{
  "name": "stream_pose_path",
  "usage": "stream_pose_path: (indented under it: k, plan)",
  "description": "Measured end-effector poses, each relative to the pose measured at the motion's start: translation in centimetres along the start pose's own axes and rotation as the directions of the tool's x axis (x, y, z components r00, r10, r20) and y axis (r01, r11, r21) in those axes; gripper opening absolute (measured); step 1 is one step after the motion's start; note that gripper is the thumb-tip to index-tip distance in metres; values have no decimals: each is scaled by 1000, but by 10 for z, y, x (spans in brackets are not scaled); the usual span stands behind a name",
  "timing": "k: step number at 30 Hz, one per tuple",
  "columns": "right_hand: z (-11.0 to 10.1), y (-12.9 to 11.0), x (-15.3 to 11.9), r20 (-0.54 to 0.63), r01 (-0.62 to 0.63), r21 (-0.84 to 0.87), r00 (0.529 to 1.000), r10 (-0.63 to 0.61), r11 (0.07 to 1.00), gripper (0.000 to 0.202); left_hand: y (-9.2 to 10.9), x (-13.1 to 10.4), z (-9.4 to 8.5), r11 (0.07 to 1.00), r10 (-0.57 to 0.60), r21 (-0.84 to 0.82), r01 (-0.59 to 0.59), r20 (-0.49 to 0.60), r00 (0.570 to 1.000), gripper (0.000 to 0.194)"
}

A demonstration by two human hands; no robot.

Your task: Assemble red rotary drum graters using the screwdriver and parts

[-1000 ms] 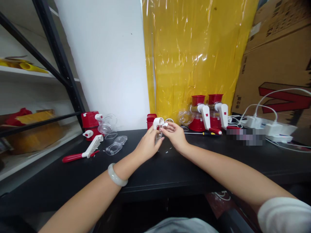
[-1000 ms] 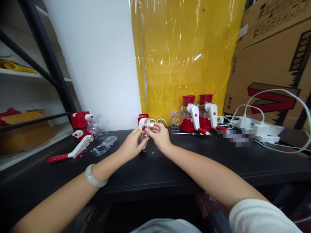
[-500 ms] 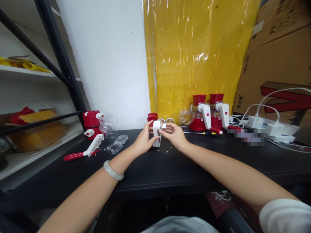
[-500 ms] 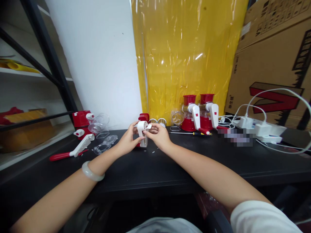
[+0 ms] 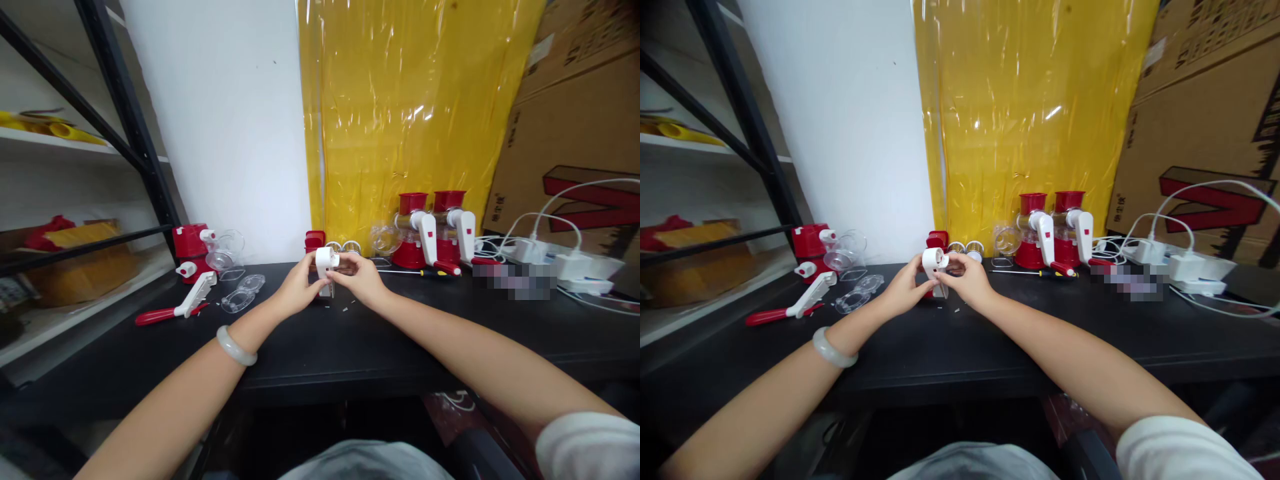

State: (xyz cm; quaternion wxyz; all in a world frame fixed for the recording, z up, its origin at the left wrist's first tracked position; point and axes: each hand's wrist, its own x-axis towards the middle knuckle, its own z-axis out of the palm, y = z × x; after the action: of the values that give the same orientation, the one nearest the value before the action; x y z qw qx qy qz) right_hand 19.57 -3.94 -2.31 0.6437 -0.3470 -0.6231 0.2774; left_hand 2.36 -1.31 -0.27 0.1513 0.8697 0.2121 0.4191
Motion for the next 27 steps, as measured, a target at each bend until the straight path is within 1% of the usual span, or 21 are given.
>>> stream_pose_path:
  k: [5, 11, 16, 27]
  plan:
    - [-1, 2, 0, 0, 60, -55, 998, -60, 997, 43, 1, 0, 1, 1000, 11, -1, -12, -9, 1000, 50]
    - [-2, 0, -1, 22, 160, -133, 987, -159, 978, 42, 1, -1, 1, 999, 36, 39, -35, -23, 999, 48]
    - [-2, -2, -3, 27, 214, -184, 977, -213, 959, 41, -1, -1, 1, 998, 54, 27, -53, -28, 998, 48]
    - [-4, -4, -2, 63, 253, -240, 968, -245, 937, 40, -2, -1, 1, 998, 55, 37, -54, -23, 998, 48]
